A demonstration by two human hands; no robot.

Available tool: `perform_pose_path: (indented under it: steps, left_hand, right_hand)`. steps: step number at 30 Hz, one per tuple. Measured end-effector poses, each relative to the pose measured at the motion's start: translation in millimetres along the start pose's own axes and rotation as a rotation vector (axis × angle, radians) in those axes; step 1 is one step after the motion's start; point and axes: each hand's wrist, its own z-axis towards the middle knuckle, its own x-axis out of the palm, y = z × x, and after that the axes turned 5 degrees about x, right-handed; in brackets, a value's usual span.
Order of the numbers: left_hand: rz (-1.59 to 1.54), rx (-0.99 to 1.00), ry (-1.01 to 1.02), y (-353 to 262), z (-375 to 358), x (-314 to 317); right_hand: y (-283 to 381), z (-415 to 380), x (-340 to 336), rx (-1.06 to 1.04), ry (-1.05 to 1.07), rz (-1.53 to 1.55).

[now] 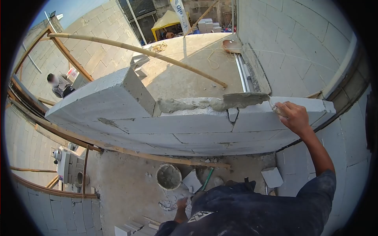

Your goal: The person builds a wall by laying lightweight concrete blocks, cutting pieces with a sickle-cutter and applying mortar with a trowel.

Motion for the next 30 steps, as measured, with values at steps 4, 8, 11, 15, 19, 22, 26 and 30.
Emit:
perform_pose_path:
  steps: [4,8,11,15,19,22,26,30]
  left_hand:
    - [0.459,0.26,0.06,9.3,-13.4,-6.2]
    - [0.555,0.362,-0.006,-3.4,-4.6,-19.8]
    - [-0.216,-0.094,-0.264,-32.0,15.8,-25.8]
    - [-0.553,0.044,-0.359,-95.3,2.6,-63.8]
    - [-0.601,0.085,-0.364,-102.2,-2.5,-48.3]
    - [-0.475,-0.051,-0.284,-93.9,-19.5,-31.0]
    - [-0.593,-0.233,-0.225,-59.6,-49.2,19.0]
    - [-0.548,-0.418,-0.298,-40.0,-63.0,46.9]
  right_hand:
    - [-13.5,-19.8,1.7,0.083,-0.048,0.001]
    - [-2.6,-22.1,8.6,0.123,-0.029,0.029]
    - [3.1,-18.4,14.3,0.032,-0.091,0.032]
    - [15.7,-23.5,13.1,0.128,-0.097,0.091]
    - [82.0,-32.3,14.6,0.189,-0.063,0.44]
    - [165.4,-35.3,40.9,0.097,0.241,0.725]
    - [301.7,-33.1,157.2,-0.107,0.701,0.871]
    - [451.1,-36.7,331.4,-0.314,1.052,0.36]
